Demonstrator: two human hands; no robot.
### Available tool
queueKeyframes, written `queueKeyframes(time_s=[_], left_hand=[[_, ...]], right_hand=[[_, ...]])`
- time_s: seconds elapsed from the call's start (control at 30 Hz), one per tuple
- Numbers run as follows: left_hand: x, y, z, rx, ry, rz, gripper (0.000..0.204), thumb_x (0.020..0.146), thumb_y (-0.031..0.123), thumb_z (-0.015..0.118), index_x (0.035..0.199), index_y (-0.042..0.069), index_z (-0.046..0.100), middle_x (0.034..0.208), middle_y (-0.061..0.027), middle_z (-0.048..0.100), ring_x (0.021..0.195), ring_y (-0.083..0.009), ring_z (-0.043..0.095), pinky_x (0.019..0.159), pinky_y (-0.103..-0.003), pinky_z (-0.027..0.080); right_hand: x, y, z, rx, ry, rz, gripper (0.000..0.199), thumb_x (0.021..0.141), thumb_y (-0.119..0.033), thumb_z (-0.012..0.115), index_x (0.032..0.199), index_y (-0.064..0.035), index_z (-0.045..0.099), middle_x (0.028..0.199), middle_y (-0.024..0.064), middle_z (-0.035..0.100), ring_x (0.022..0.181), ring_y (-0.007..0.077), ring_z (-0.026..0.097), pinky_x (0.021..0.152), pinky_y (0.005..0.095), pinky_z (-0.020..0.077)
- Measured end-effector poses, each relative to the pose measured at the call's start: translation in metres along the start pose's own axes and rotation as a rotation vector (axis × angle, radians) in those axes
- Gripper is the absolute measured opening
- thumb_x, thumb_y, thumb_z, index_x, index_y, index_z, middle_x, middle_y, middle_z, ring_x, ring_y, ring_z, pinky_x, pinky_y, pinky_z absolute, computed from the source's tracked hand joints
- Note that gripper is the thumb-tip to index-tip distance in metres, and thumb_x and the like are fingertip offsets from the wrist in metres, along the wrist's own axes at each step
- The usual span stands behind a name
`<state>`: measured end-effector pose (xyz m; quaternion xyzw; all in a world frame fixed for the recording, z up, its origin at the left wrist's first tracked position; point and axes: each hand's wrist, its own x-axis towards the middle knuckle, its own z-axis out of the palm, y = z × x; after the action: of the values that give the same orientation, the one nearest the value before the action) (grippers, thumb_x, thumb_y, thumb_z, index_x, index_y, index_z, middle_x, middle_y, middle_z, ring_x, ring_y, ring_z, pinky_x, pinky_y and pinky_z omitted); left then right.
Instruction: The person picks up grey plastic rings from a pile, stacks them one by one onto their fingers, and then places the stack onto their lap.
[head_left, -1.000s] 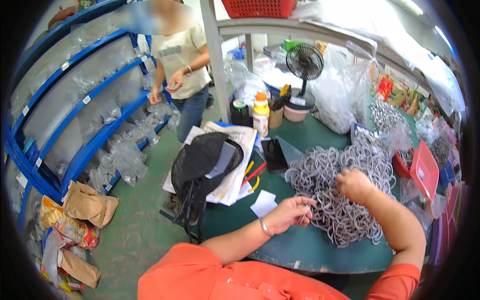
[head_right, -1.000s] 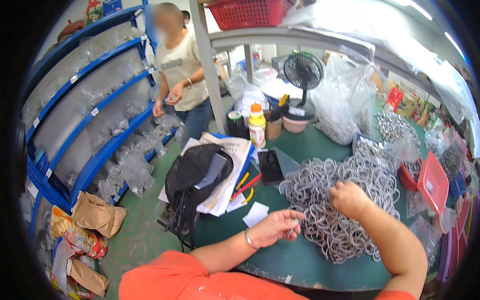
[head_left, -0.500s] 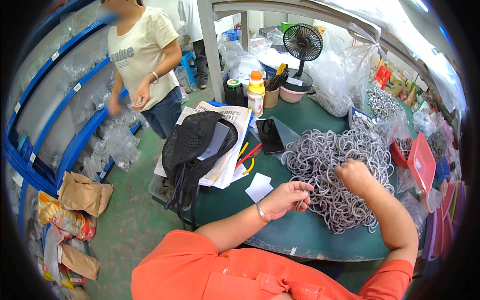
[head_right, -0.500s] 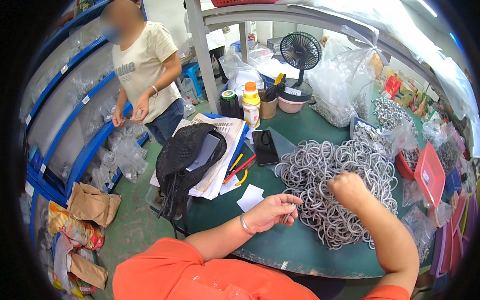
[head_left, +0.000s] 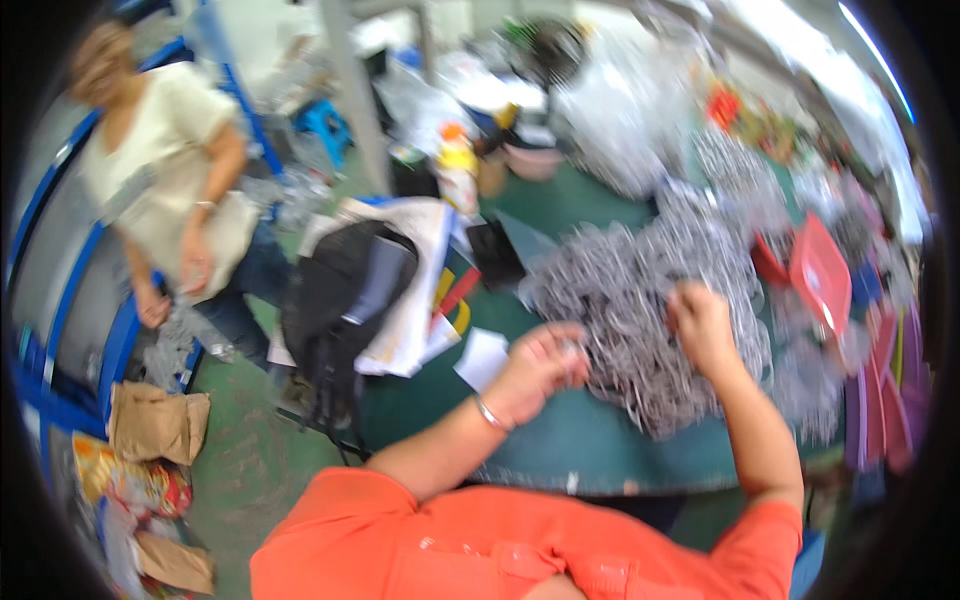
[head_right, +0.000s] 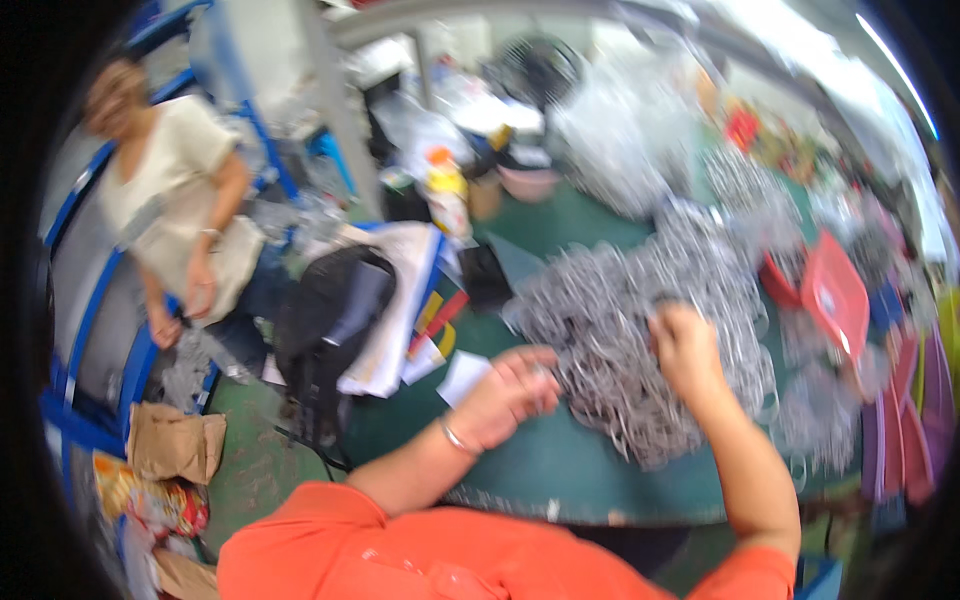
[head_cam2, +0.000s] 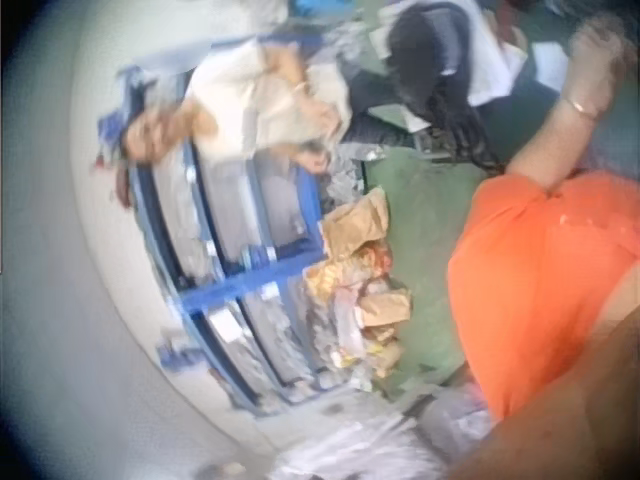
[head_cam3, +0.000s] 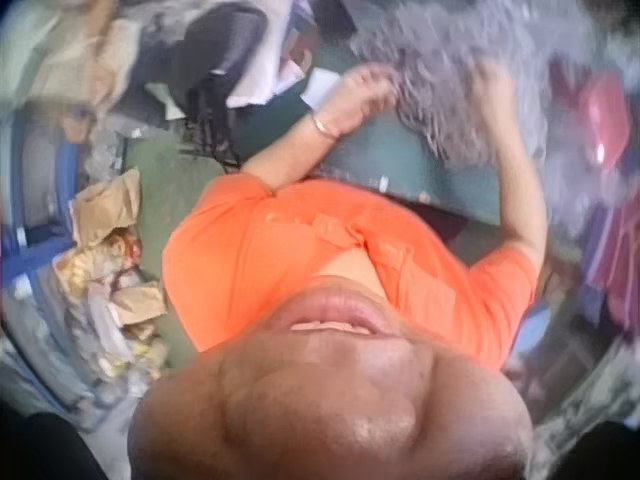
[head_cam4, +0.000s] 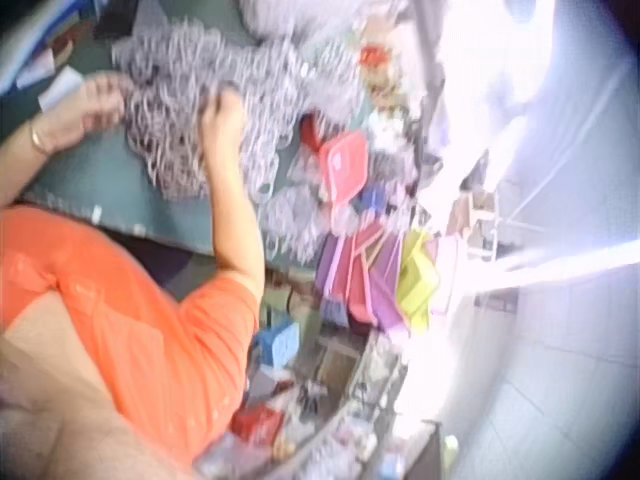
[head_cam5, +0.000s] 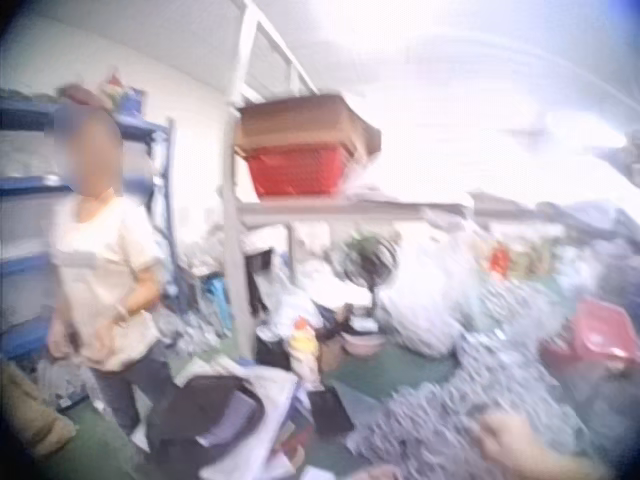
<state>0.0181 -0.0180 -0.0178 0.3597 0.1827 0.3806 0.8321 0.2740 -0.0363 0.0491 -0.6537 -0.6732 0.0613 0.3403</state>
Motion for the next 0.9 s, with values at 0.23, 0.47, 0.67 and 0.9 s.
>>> queueKeyframes(time_s=[0.23, 0.47, 0.67, 0.9], left_hand=[[-0.009, -0.001, 0.007, -0.041, 0.094, 0.062, 0.042, 0.086, 0.001, 0.058, 0.126, 0.004, 0.044, 0.095, -0.0101, 0.062, 0.086, -0.0182, 0.062, 0.081, -0.032, 0.052], [-0.002, -0.006, 0.019, -0.022, 0.082, 0.036, 0.045, 0.087, 0.005, 0.058, 0.129, 0.003, 0.040, 0.100, -0.0125, 0.062, 0.091, -0.0194, 0.062, 0.082, -0.032, 0.051], [0.000, -0.011, 0.017, -0.014, 0.152, 0.078, 0.048, 0.088, 0.010, 0.059, 0.130, 0.003, 0.038, 0.107, -0.0139, 0.060, 0.100, -0.0217, 0.060, 0.087, -0.034, 0.049], [-0.007, -0.019, -0.001, -0.030, 0.271, 0.128, 0.049, 0.088, 0.013, 0.061, 0.129, 0.003, 0.036, 0.089, -0.0089, 0.061, 0.081, -0.0163, 0.061, 0.079, -0.032, 0.050]], right_hand=[[-0.031, -0.010, 0.021, 0.855, 0.113, 0.413, 0.015, 0.091, -0.010, 0.055, 0.091, 0.0040, 0.061, 0.079, 0.0087, 0.064, 0.073, 0.0177, 0.067, 0.063, 0.0253, 0.0542], [-0.034, -0.017, 0.050, 0.627, 0.438, 0.211, 0.007, 0.083, -0.004, 0.061, 0.084, 0.0024, 0.064, 0.070, 0.0100, 0.063, 0.062, 0.0157, 0.063, 0.058, 0.0271, 0.0484], [-0.040, -0.031, 0.063, 0.094, 0.552, -0.249, 0.011, 0.072, 0.002, 0.064, 0.081, -0.0039, 0.064, 0.077, 0.0096, 0.061, 0.071, 0.0245, 0.061, 0.062, 0.0320, 0.0494], [-0.062, -0.059, 0.073, 0.026, 0.240, -0.319, 0.008, 0.072, -0.009, 0.065, 0.080, -0.0071, 0.064, 0.083, 0.0068, 0.061, 0.080, 0.0253, 0.058, 0.068, 0.0346, 0.0481]])
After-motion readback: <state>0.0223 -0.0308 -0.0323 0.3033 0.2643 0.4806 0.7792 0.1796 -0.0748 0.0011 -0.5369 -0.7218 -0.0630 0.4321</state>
